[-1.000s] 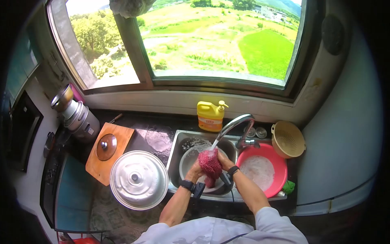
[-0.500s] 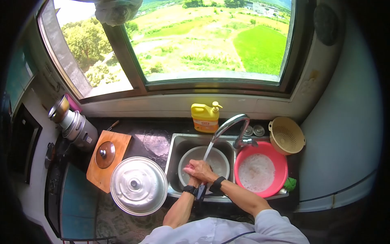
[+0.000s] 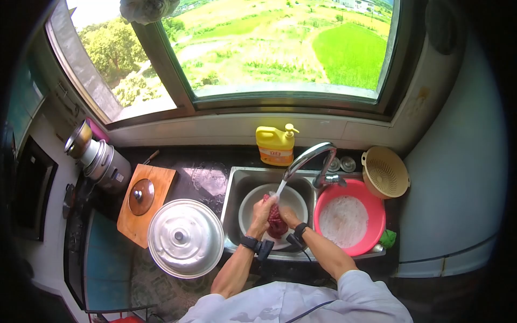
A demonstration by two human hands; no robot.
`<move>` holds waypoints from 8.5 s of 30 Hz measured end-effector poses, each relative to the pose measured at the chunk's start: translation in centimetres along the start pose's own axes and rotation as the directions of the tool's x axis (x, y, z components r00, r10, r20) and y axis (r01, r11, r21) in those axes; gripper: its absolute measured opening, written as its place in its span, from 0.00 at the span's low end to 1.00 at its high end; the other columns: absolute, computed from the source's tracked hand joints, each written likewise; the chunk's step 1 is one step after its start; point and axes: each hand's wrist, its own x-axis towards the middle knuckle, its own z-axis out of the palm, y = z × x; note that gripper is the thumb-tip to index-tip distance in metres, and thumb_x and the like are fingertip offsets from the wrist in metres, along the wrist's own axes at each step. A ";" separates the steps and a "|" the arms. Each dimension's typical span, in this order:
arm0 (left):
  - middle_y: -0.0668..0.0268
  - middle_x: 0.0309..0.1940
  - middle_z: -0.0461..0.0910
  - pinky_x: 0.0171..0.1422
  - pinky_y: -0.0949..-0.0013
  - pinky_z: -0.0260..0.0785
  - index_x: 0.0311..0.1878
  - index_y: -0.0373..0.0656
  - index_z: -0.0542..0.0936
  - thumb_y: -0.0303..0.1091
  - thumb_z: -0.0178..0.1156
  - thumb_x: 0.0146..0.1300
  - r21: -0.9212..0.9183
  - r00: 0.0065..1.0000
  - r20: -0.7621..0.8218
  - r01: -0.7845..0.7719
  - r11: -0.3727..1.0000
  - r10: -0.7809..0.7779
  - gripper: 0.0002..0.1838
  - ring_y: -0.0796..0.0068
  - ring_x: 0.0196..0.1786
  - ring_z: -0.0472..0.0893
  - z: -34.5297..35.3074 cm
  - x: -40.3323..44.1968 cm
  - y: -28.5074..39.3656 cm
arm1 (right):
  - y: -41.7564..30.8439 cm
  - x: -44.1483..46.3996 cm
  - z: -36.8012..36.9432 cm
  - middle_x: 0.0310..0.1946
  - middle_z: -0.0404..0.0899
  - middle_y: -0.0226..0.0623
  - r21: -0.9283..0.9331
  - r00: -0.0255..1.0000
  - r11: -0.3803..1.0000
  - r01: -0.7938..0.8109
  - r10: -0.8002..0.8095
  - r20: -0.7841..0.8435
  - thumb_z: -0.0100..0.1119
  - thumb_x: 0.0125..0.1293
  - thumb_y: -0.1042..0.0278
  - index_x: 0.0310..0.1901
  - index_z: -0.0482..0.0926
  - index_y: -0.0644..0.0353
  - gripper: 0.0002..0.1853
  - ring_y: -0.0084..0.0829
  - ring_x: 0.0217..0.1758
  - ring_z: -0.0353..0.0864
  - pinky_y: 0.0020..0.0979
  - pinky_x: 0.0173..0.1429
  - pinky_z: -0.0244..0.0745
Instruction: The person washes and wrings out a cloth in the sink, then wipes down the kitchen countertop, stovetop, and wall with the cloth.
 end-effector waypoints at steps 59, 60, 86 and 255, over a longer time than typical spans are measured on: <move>0.71 0.36 0.81 0.42 0.80 0.68 0.49 0.35 0.82 0.34 0.55 0.71 0.384 0.825 -0.101 -0.483 0.787 0.556 0.13 0.86 0.38 0.75 -4.7 -1.9 9.5 | -10.2 -4.3 -11.0 0.36 0.75 0.24 0.192 0.896 0.886 0.423 -0.377 -0.235 0.61 0.63 0.70 0.38 0.72 0.58 0.07 0.15 0.41 0.71 0.21 0.46 0.68; 0.66 0.39 0.82 0.46 0.76 0.69 0.50 0.36 0.82 0.34 0.55 0.69 0.573 0.875 -0.067 -0.359 0.736 0.479 0.14 0.80 0.40 0.78 -5.6 -1.2 8.4 | -7.9 -3.0 -11.2 0.32 0.73 0.26 -0.046 0.910 0.940 0.338 -0.339 -0.239 0.62 0.59 0.66 0.34 0.71 0.60 0.11 0.18 0.37 0.69 0.24 0.41 0.68; 0.56 0.48 0.80 0.47 0.67 0.74 0.66 0.40 0.68 0.18 0.50 0.52 0.667 0.944 -0.238 0.330 0.668 -0.229 0.33 0.65 0.48 0.81 -13.5 -1.5 -8.4 | -0.1 1.1 2.5 0.61 0.73 0.44 -0.189 0.886 0.972 0.143 -0.040 0.463 0.63 0.60 0.64 0.68 0.64 0.67 0.35 0.36 0.62 0.73 0.33 0.65 0.68; 0.67 0.34 0.81 0.41 0.75 0.72 0.45 0.36 0.78 0.36 0.66 0.61 0.341 0.990 0.079 0.085 0.936 -0.118 0.15 0.79 0.36 0.80 -5.5 1.4 1.0 | 0.9 -2.3 -3.0 0.47 0.78 0.57 -0.570 0.983 0.820 -0.056 -0.054 -0.174 0.61 0.60 0.66 0.59 0.70 0.67 0.27 0.59 0.55 0.75 0.48 0.58 0.69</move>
